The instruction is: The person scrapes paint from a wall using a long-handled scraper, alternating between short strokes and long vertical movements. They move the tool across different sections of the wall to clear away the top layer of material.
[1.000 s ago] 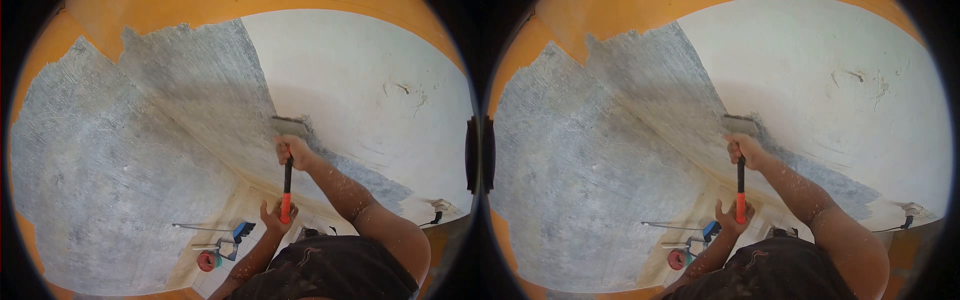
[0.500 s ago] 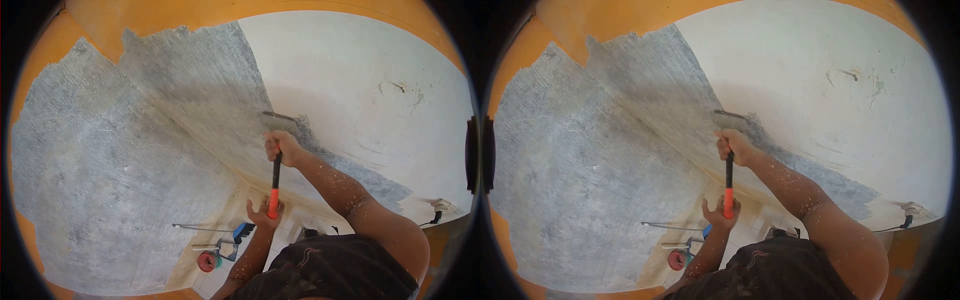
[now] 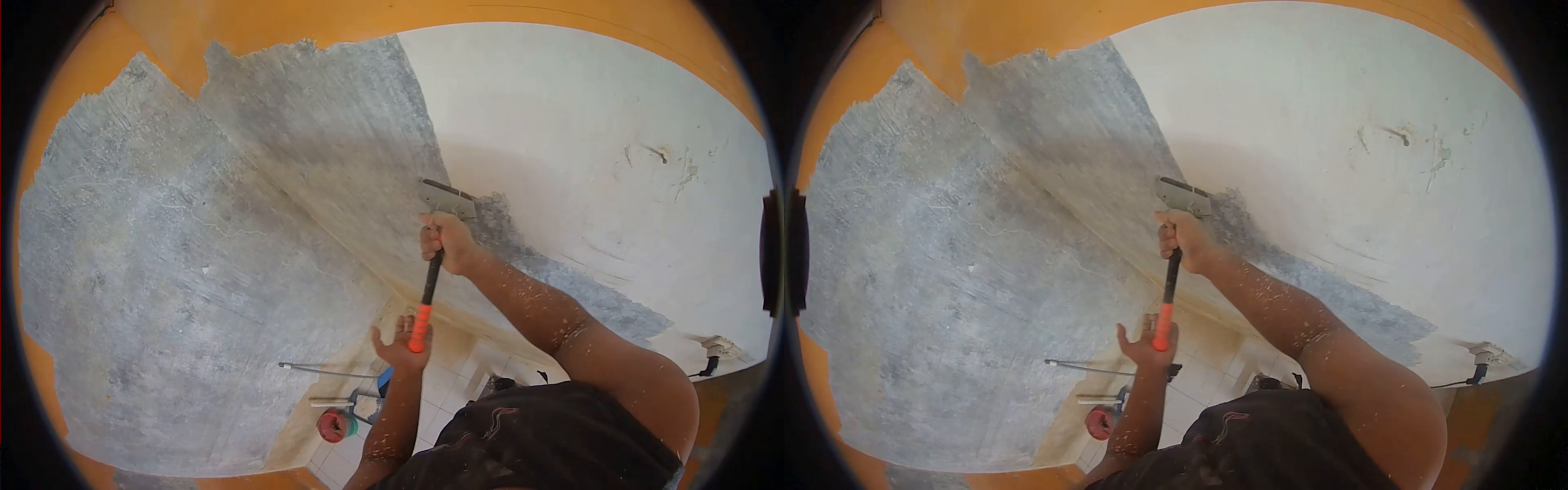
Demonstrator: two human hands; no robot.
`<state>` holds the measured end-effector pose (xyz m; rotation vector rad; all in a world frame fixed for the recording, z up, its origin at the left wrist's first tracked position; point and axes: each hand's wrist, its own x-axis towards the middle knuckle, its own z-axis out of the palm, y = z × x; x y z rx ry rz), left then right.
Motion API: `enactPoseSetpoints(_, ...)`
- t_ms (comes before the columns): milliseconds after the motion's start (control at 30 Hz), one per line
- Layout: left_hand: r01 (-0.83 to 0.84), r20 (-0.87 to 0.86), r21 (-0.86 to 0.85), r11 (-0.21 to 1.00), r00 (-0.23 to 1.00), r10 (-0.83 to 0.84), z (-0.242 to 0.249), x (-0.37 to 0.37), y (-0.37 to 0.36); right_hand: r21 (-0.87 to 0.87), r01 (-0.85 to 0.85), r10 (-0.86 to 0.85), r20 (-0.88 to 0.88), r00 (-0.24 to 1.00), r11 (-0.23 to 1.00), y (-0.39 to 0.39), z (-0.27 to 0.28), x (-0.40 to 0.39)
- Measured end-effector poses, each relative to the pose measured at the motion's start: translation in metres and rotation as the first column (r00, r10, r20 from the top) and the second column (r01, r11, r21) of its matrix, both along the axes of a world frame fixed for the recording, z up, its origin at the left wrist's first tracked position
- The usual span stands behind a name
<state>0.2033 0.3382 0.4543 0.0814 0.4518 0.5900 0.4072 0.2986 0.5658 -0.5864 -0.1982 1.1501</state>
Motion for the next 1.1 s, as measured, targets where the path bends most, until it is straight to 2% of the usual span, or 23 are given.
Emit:
enactPoseSetpoints(33, -0.103, -0.03, 0.039, 0.994, 0.994, 0.104, 0.01, 0.0, 0.003, 0.003, 0.009, -0.009, -0.002, 1.0, 1.0, -0.002, -0.003, 0.0)
enactPoseSetpoints(100, -0.126, -0.049, 0.054, 0.991, 0.99, 0.129, 0.002, -0.012, -0.001, 0.05, 0.03, -0.026, -0.078, 0.997, 0.998, -0.003, -0.017, -0.01)
enactPoseSetpoints(167, -0.062, -0.151, -0.074, 0.995, 0.987, 0.051, -0.023, -0.025, -0.019, 0.037, 0.02, -0.018, -0.048, 0.999, 0.999, -0.003, -0.041, -0.025)
enactPoseSetpoints(200, -0.031, -0.108, -0.162, 0.986, 0.994, 0.014, -0.05, -0.033, -0.024, -0.055, -0.063, 0.062, -0.02, 0.998, 0.997, -0.003, -0.05, -0.032)
enactPoseSetpoints(233, -0.029, -0.111, -0.165, 0.986, 0.994, 0.011, -0.047, -0.03, -0.03, -0.149, -0.139, 0.14, -0.002, 0.99, 0.979, -0.007, -0.049, -0.036)
enactPoseSetpoints(300, -0.038, -0.184, -0.197, 0.98, 0.983, 0.001, -0.039, -0.02, -0.034, -0.161, -0.108, 0.118, 0.056, 0.991, 0.981, -0.007, -0.043, -0.032)
enactPoseSetpoints(333, -0.008, -0.122, -0.112, 0.994, 0.993, -0.006, -0.025, -0.012, -0.025, -0.052, 0.011, -0.003, 0.145, 0.989, 0.999, -0.002, -0.033, -0.018)
enactPoseSetpoints(367, -0.016, -0.126, -0.116, 0.993, 0.992, 0.001, -0.013, -0.004, -0.008, 0.066, 0.117, -0.129, 0.217, 0.968, 0.991, 0.001, -0.025, -0.008)
enactPoseSetpoints(400, -0.081, -0.121, -0.019, 0.997, 0.99, 0.078, -0.004, 0.002, 0.01, 0.061, 0.111, -0.121, 0.213, 0.97, 0.992, 0.003, -0.015, -0.006)
enactPoseSetpoints(433, -0.14, -0.107, 0.078, 0.987, 0.983, 0.147, 0.002, 0.005, 0.017, 0.038, 0.073, -0.076, 0.098, 0.992, 0.997, 0.003, -0.002, -0.005)
enactPoseSetpoints(467, -0.134, -0.104, 0.08, 0.988, 0.984, 0.142, 0.007, 0.005, 0.013, 0.026, 0.04, -0.039, -0.014, 0.999, 0.999, 0.003, 0.005, -0.003)
enactPoseSetpoints(533, -0.104, -0.171, 0.124, 0.987, 0.977, 0.124, 0.017, -0.003, 0.004, 0.066, 0.068, -0.069, 0.007, 0.998, 0.996, 0.0, -0.013, -0.005)
enactPoseSetpoints(567, -0.101, -0.173, 0.128, 0.987, 0.977, 0.122, 0.004, -0.011, -0.003, 0.089, 0.08, -0.082, 0.027, 0.996, 0.993, -0.002, -0.027, -0.011)
enactPoseSetpoints(633, 0.003, -0.207, -0.096, 0.995, 0.978, -0.023, -0.032, -0.022, -0.02, 0.055, 0.044, -0.044, 0.001, 0.999, 0.998, -0.005, -0.043, -0.024)
enactPoseSetpoints(700, 0.049, -0.172, -0.127, 0.991, 0.983, -0.07, -0.046, -0.017, -0.026, -0.174, -0.048, 0.059, 0.06, 0.996, 0.984, -0.011, -0.044, -0.034)
enactPoseSetpoints(733, 0.094, -0.137, -0.153, 0.984, 0.984, -0.115, -0.049, -0.016, -0.028, -0.153, -0.04, 0.053, 0.08, 0.995, 0.987, -0.005, -0.049, -0.026)
enactPoseSetpoints(767, 0.093, -0.137, -0.158, 0.983, 0.984, -0.116, -0.038, -0.008, -0.023, -0.158, -0.041, 0.054, 0.08, 0.995, 0.987, -0.007, -0.034, -0.016)
enactPoseSetpoints(833, 0.016, -0.106, 0.063, 0.998, 0.994, -0.009, -0.012, 0.013, 0.0, 0.044, 0.021, -0.026, 0.111, 0.994, 0.999, -0.009, -0.002, 0.003)
enactPoseSetpoints(933, -0.048, -0.07, 0.076, 0.996, 0.996, 0.053, 0.029, 0.021, -0.001, 0.081, 0.032, -0.037, 0.06, 0.998, 0.996, -0.008, 0.019, 0.004)
enactPoseSetpoints(967, -0.04, -0.068, 0.078, 0.996, 0.997, 0.045, 0.022, 0.019, -0.004, 0.083, 0.04, -0.045, 0.061, 0.997, 0.996, -0.011, 0.014, 0.002)
enactPoseSetpoints(1067, 0.154, -0.079, -0.043, 0.987, 0.984, -0.157, -0.027, -0.002, -0.035, 0.025, 0.073, -0.075, 0.108, 0.991, 0.997, -0.023, -0.025, -0.017)
enactPoseSetpoints(1100, 0.213, -0.094, -0.105, 0.971, 0.97, -0.222, -0.045, -0.008, -0.048, -0.08, -0.017, 0.025, 0.098, 0.995, 0.997, -0.026, -0.038, -0.022)
